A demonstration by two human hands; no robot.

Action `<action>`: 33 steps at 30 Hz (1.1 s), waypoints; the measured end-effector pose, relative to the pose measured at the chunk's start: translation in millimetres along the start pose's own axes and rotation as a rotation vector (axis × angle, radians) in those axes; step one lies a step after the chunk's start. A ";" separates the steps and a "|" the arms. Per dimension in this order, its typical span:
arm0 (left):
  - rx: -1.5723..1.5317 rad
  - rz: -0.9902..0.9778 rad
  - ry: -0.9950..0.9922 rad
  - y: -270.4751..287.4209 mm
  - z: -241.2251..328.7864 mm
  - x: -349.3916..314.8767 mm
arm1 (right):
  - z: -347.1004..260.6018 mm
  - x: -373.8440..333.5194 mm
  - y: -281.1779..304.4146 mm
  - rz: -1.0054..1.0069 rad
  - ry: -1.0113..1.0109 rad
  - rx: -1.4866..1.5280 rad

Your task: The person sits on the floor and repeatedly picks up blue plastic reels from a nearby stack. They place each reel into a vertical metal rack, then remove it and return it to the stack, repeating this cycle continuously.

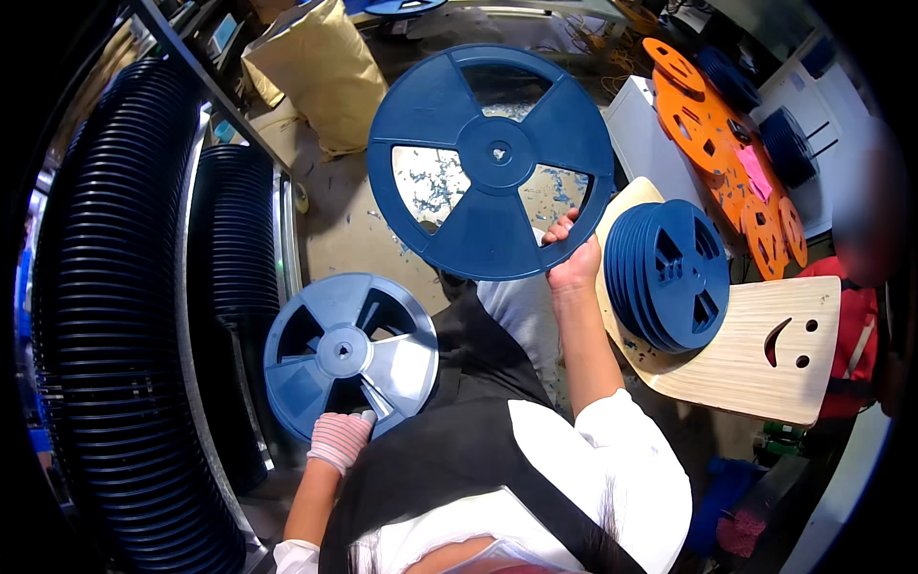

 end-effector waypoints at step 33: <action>-0.081 0.354 -0.003 63.0 -21.9 17.2 | 118.6 -9.1 -21.4 -0.067 -0.293 -0.218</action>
Point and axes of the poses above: each hand's wrist, its own x-axis towards the middle knuckle, its own y-axis out of the back of the hand, z = x × y, the point moved 8 cm from there along x, towards the middle knuckle, and after that the axes turned 3 degrees about z, right-handed, at the moved point
